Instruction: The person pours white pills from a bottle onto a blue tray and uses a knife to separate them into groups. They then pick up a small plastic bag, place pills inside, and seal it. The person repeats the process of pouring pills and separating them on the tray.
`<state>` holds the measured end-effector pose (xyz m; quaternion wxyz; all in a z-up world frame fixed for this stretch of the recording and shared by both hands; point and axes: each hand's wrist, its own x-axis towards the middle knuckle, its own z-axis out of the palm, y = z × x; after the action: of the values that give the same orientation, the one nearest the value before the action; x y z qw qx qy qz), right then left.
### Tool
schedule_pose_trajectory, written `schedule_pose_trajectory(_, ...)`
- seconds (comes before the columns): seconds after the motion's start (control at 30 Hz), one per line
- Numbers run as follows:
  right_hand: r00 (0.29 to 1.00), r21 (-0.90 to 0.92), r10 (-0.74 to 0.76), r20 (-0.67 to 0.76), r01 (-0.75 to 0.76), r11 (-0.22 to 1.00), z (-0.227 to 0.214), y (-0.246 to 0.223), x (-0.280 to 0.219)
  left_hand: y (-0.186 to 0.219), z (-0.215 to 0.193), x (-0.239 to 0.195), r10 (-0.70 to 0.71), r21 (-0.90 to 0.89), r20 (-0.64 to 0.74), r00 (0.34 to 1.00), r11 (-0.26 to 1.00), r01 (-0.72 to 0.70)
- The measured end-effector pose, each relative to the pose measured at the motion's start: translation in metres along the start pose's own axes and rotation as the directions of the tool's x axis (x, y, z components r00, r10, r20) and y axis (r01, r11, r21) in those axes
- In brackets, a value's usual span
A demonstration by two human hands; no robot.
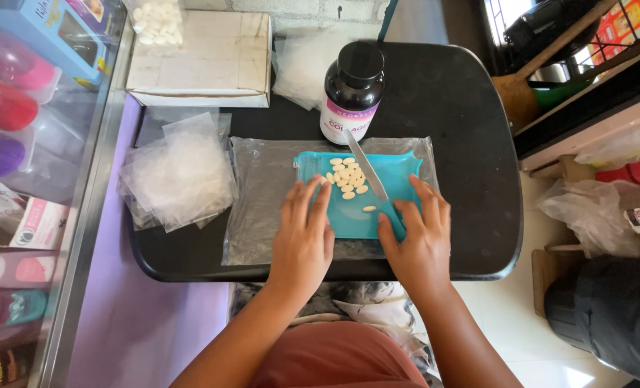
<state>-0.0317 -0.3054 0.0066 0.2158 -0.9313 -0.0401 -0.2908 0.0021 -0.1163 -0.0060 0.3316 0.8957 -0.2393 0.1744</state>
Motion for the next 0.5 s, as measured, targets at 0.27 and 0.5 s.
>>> schedule_pose_trajectory(0.27,0.903,0.062,0.36,0.236,-0.384,0.921,-0.017,-0.021,-0.005,-0.008,-0.005,0.007,0.021,-0.011,-0.175,0.984,1.0,-0.023)
schedule_pose_trajectory(0.5,0.934,0.426,0.162,0.317,-0.293,0.856,-0.016,-0.024,-0.036,-0.015,0.011,0.002,-0.05,-0.254,-0.13,0.99,0.967,0.016)
